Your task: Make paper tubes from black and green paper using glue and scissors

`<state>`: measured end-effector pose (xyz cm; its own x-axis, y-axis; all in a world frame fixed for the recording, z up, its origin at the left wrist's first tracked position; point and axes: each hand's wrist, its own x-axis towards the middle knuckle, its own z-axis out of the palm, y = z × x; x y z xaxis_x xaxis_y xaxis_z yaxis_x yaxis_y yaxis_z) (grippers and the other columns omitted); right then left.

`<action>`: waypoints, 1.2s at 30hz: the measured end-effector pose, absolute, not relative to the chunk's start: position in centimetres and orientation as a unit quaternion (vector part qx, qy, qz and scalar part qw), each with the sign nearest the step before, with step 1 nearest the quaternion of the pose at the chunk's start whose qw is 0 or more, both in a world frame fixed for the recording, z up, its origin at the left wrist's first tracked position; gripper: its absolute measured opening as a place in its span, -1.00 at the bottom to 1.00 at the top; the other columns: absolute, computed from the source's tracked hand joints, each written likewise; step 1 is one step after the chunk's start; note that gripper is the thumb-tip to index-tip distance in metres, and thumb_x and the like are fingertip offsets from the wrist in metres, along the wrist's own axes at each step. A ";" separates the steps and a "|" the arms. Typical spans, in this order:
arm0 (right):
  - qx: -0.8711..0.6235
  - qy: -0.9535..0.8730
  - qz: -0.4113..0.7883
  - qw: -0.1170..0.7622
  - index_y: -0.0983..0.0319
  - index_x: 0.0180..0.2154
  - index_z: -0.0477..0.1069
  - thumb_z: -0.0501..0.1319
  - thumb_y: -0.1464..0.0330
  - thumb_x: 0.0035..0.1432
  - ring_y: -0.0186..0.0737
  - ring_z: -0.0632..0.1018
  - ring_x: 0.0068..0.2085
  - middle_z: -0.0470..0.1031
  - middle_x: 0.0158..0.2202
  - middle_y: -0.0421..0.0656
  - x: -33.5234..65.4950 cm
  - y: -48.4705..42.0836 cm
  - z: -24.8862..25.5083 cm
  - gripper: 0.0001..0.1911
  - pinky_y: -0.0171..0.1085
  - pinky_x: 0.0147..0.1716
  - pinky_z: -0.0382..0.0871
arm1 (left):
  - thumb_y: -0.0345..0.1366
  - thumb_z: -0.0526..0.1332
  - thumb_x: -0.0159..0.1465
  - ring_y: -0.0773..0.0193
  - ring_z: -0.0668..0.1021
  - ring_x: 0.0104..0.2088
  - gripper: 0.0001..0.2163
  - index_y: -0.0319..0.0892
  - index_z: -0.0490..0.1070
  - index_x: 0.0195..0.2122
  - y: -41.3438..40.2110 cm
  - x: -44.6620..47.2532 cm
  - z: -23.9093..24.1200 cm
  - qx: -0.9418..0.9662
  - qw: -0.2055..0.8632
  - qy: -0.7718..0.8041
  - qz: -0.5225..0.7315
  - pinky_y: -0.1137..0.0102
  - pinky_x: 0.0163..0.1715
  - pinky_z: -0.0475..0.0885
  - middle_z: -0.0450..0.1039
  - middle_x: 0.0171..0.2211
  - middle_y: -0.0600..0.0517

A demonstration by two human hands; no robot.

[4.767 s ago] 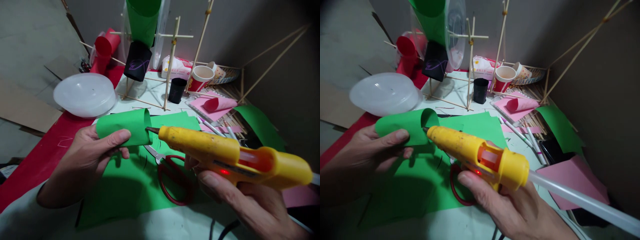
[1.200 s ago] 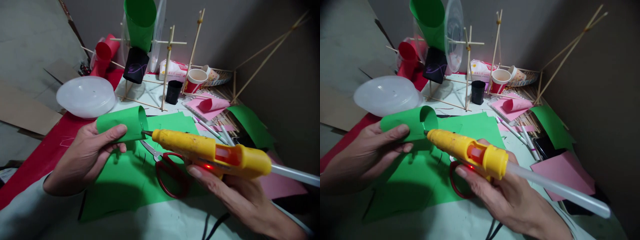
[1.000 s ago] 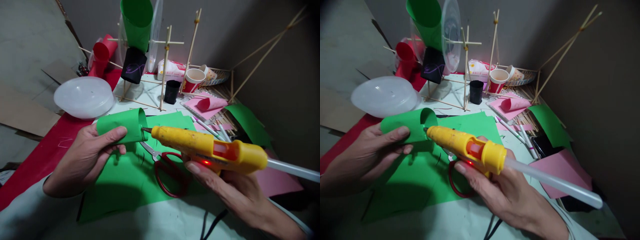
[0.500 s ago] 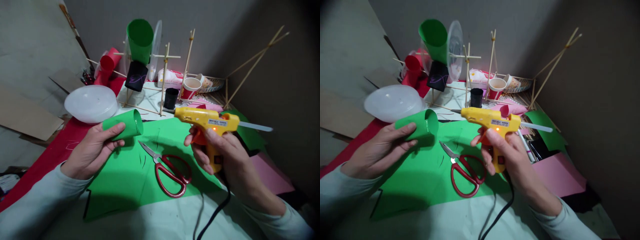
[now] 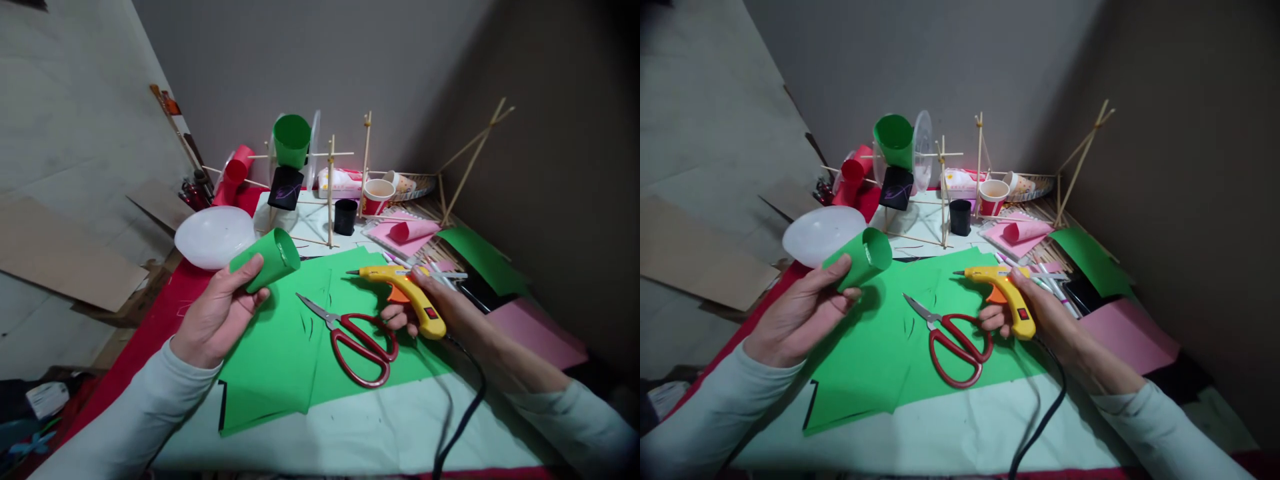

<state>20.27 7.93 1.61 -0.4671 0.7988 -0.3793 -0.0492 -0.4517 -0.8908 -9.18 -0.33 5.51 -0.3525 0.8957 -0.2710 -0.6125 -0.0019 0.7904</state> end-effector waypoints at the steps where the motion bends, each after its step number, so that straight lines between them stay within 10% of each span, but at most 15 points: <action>1: -0.429 -0.442 0.734 0.286 0.23 -0.36 0.63 0.10 0.04 0.42 -0.24 0.71 -0.46 0.70 -0.44 -0.01 20.4 7.7 1.6 -0.48 -0.45 -0.57 0.50 | -0.49 0.55 0.04 0.40 0.60 -0.48 -0.78 -0.10 0.57 -0.40 -0.5 -9.0 5.6 0.160 0.553 0.445 0.687 0.60 -0.64 0.49 0.68 -0.34 0.13; 9: -0.502 -0.610 0.582 0.192 0.21 -0.48 0.53 0.11 -0.12 0.34 -0.21 0.50 -0.64 0.52 -0.64 -0.10 23.4 7.8 1.2 -0.39 -0.31 -0.67 0.29 | -0.43 0.63 -0.07 0.43 0.57 -0.48 -0.72 -0.10 0.61 -0.38 -1.4 -8.0 5.8 0.170 0.574 0.451 0.662 0.59 -0.62 0.51 0.68 -0.33 0.16; 14: -0.493 -0.804 0.196 0.268 0.16 -0.50 0.41 0.19 0.10 0.38 -0.34 0.22 -0.64 0.27 -0.66 -0.22 22.2 5.4 3.4 -0.57 -0.28 -0.60 0.01 | -0.40 0.67 -0.17 0.43 0.56 -0.49 -0.68 -0.11 0.62 -0.42 -1.5 -7.4 5.7 0.171 0.581 0.462 0.648 0.60 -0.62 0.52 0.66 -0.38 0.16; 20: -0.244 -0.851 0.320 0.338 0.20 0.10 0.39 0.21 0.22 0.44 -0.27 0.59 -0.33 0.63 -0.28 -0.18 14.9 3.2 4.4 -0.71 -0.33 -0.34 0.38 | -0.41 0.68 -0.20 0.44 0.56 -0.52 -0.66 -0.21 0.64 -0.40 -1.6 -6.3 5.1 0.172 0.596 0.463 0.633 0.60 -0.63 0.53 0.65 -0.41 0.13; 36: -0.234 -0.806 0.380 0.389 0.29 -0.28 0.49 0.25 0.37 0.42 -0.42 0.55 -0.47 0.58 -0.49 -0.27 12.8 4.4 2.1 -0.82 -0.41 -0.38 0.32 | -0.60 0.26 0.35 0.46 0.57 -0.53 -0.85 -0.33 0.60 -0.32 -1.3 -5.5 4.2 0.172 0.597 0.479 0.620 0.63 -0.68 0.45 0.61 -0.41 0.06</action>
